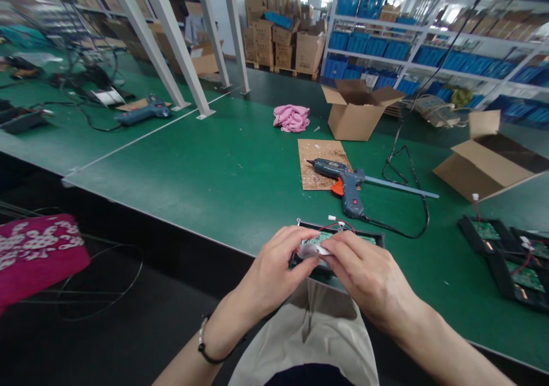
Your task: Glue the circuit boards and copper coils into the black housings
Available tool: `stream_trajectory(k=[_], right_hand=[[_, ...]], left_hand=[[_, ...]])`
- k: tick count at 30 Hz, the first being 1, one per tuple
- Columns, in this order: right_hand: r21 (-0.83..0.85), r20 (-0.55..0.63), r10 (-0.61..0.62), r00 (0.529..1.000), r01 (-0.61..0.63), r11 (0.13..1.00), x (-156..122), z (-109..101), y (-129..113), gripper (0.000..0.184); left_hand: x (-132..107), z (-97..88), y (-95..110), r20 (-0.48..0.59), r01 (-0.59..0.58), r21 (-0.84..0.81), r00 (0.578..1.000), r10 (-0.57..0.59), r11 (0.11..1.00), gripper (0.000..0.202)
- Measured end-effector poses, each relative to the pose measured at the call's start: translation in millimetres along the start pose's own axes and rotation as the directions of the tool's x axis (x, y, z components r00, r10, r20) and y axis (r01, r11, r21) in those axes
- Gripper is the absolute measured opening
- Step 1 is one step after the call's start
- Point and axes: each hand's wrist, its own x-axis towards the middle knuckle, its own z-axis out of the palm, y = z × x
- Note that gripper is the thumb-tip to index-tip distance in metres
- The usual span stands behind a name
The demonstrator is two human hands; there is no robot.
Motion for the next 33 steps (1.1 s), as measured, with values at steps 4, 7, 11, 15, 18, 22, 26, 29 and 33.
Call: stream_trajectory(k=[4,7,11,15,18,22,26,29,33], right_hand=[[0.018,-0.079,0.025,0.997,-0.023,1.000,11,1,0,0.021],[0.075,-0.077,0.049,0.996,-0.043,0.996,17,-1,1,0.023],[0.175,-0.026,0.094,0.995,-0.088,0.981,23,-4,2,0.025],[0.254,-0.009,0.143,0.990,-0.136,0.958,27,-6,3,0.025],[0.355,-0.011,0.139,0.990,-0.126,0.926,28,-8,5,0.016],[0.455,-0.039,0.176,0.984,-0.139,0.880,24,-7,8,0.009],[0.402,-0.096,0.193,0.977,-0.139,0.905,22,-4,8,0.010],[0.355,-0.130,0.153,0.980,-0.098,0.930,22,-1,6,0.010],[0.301,-0.129,0.146,0.981,-0.102,0.948,23,2,5,0.010]], left_hand=[[3,9.9,-9,0.034,-0.022,-0.050,0.999,0.024,0.998,0.021],[3,12.0,-14,0.024,0.010,-0.066,1.000,-0.008,0.998,0.022],[4,12.3,-16,0.004,-0.010,-0.062,1.000,0.010,0.998,0.022],[5,12.2,-17,-0.001,-0.043,-0.069,0.999,0.043,0.997,0.022],[5,10.6,-18,-0.018,-0.014,-0.092,1.000,0.013,0.996,0.023],[3,7.4,-16,-0.009,0.076,-0.142,0.997,-0.078,0.987,0.020],[5,2.8,-8,-0.089,0.054,-0.217,0.993,-0.075,0.975,0.016],[9,-1.7,-2,-0.194,-0.043,-0.156,0.981,0.012,0.987,0.013],[14,-5.8,0,-0.196,-0.140,-0.039,0.972,0.129,0.989,0.006]])
